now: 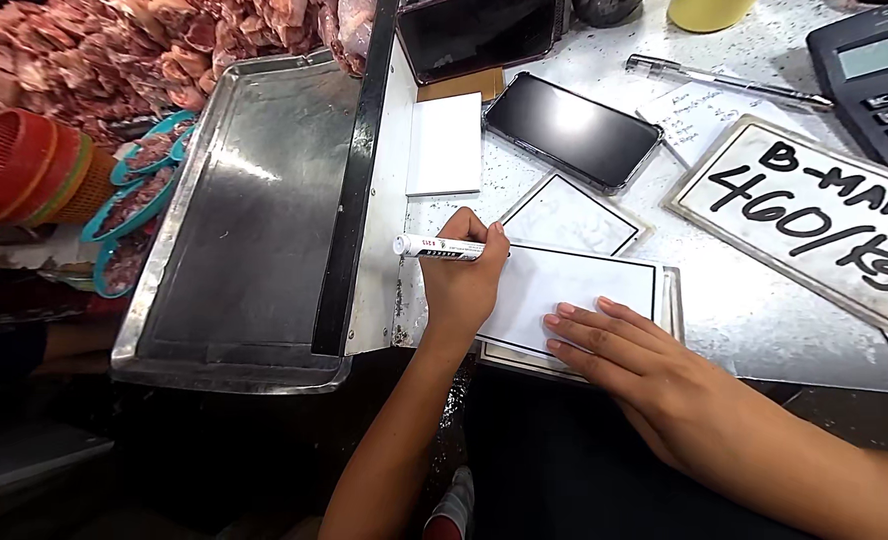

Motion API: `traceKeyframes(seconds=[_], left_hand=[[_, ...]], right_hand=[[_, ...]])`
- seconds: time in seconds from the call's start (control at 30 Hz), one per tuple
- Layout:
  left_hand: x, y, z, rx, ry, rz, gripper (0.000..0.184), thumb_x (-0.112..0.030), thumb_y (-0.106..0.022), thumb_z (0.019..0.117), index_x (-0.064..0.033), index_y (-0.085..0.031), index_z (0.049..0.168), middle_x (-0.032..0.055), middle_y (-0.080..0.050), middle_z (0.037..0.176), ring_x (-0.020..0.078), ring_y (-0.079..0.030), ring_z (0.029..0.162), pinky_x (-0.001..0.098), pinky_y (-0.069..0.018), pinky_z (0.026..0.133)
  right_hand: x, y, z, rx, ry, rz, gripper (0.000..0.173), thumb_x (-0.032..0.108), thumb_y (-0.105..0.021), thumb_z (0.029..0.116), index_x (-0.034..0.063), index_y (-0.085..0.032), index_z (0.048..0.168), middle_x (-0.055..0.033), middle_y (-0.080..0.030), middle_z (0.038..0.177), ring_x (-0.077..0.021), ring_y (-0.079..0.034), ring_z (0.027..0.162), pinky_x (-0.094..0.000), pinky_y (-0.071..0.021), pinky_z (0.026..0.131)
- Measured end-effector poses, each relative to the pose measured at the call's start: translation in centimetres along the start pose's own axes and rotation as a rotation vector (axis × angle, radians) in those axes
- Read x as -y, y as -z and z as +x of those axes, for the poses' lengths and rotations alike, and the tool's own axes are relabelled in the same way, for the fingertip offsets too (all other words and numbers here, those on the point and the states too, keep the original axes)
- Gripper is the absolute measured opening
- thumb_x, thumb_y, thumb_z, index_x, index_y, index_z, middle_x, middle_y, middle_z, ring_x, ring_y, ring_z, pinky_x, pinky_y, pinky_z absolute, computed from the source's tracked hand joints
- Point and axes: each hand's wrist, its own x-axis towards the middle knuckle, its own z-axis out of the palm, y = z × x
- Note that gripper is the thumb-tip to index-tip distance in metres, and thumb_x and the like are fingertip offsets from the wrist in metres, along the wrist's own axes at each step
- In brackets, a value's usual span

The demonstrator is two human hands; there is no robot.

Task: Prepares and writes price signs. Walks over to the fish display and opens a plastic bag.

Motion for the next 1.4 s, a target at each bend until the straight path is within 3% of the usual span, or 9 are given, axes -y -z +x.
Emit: traceKeyframes(seconds=[0.1,0.23,0.4,0.53,0.63,0.97,1.07,1.2,1.4], left_hand=[[-0.1,0.0,-0.1,0.032,-0.011,0.055,0.031,-0.002,-0.063,0.0921,-0.0147,-0.046,0.069,-0.0082,-0.041,0.053,-0.0020,-0.039,0.043,0.0124,-0.0328,0.043],[0.1,0.3,-0.3,0.058,-0.020,0.024,0.037,0.003,-0.061,0.0843,-0.0165,-0.040,0.062,-0.0078,-0.039,0.051,-0.0009,-0.035,0.042,0.0140,-0.0292,0.041],[-0.3,-0.1,-0.1,0.068,0.016,0.015,0.028,-0.001,-0.065,0.0899,-0.0133,-0.050,0.070,-0.0066,-0.045,0.054,-0.0005,-0.042,0.044,0.0138,-0.0354,0.043],[-0.2,-0.2,-0.2,-0.013,-0.004,0.131,0.031,-0.002,-0.061,0.0921,-0.0148,-0.045,0.069,-0.0084,-0.041,0.054,-0.0023,-0.038,0.043,0.0129,-0.0322,0.043],[-0.5,0.6,0.1,-0.028,0.062,0.016,0.030,-0.003,-0.060,0.0949,-0.0152,-0.047,0.071,-0.0073,-0.044,0.056,-0.0010,-0.040,0.044,0.0132,-0.0345,0.042],[-0.9,-1.1,-0.7,0.081,0.030,0.024,0.029,0.000,-0.064,0.0901,-0.0135,-0.048,0.069,-0.0065,-0.044,0.054,-0.0006,-0.041,0.044,0.0136,-0.0339,0.043],[-0.8,-0.9,-0.7,0.064,0.013,0.033,0.034,0.002,-0.061,0.0860,-0.0155,-0.042,0.064,-0.0066,-0.040,0.051,-0.0002,-0.036,0.042,0.0142,-0.0293,0.041],[-0.9,-1.0,-0.5,0.093,0.026,0.047,0.027,-0.002,-0.063,0.0923,-0.0125,-0.049,0.071,-0.0053,-0.045,0.055,0.0000,-0.042,0.045,0.0137,-0.0344,0.043],[-0.8,-0.9,-0.6,0.083,0.046,-0.049,0.032,0.001,-0.066,0.0864,-0.0144,-0.047,0.065,-0.0059,-0.046,0.052,0.0004,-0.042,0.043,0.0148,-0.0347,0.041]], right_hand=[[0.0,0.0,0.0,0.000,-0.004,0.010,0.037,0.004,-0.042,0.0989,0.0071,-0.072,0.119,-0.0092,-0.069,0.132,-0.0279,-0.061,0.129,-0.0425,-0.0432,0.112],[-0.1,0.0,-0.1,-0.004,-0.008,0.026,0.036,0.004,-0.042,0.0995,0.0075,-0.073,0.119,-0.0093,-0.070,0.132,-0.0272,-0.062,0.129,-0.0424,-0.0426,0.113],[-0.2,0.1,-0.1,-0.001,-0.009,0.039,0.036,0.004,-0.042,0.0989,0.0073,-0.072,0.119,-0.0091,-0.069,0.132,-0.0273,-0.061,0.130,-0.0418,-0.0417,0.114],[-0.3,0.2,-0.1,0.010,-0.010,0.039,0.036,0.005,-0.042,0.0992,0.0076,-0.072,0.120,-0.0085,-0.069,0.133,-0.0268,-0.061,0.130,-0.0416,-0.0417,0.114],[-0.3,0.2,-0.1,0.013,-0.005,0.044,0.037,0.005,-0.042,0.0988,0.0073,-0.072,0.120,-0.0090,-0.069,0.133,-0.0271,-0.061,0.130,-0.0417,-0.0417,0.114],[-0.4,0.3,-0.1,0.016,-0.012,0.065,0.036,0.006,-0.042,0.0999,0.0074,-0.072,0.120,-0.0093,-0.069,0.133,-0.0268,-0.061,0.130,-0.0414,-0.0415,0.114],[-0.4,0.3,-0.1,0.016,-0.012,0.076,0.036,0.006,-0.042,0.1003,0.0074,-0.072,0.120,-0.0090,-0.069,0.133,-0.0269,-0.061,0.130,-0.0413,-0.0414,0.114],[-0.5,0.4,-0.1,0.009,-0.015,0.083,0.036,0.006,-0.042,0.1000,0.0077,-0.072,0.120,-0.0089,-0.069,0.132,-0.0264,-0.061,0.130,-0.0408,-0.0413,0.114],[-0.6,0.4,0.0,0.014,-0.008,0.083,0.036,0.006,-0.043,0.0998,0.0076,-0.073,0.120,-0.0091,-0.069,0.132,-0.0263,-0.061,0.130,-0.0407,-0.0413,0.114]])
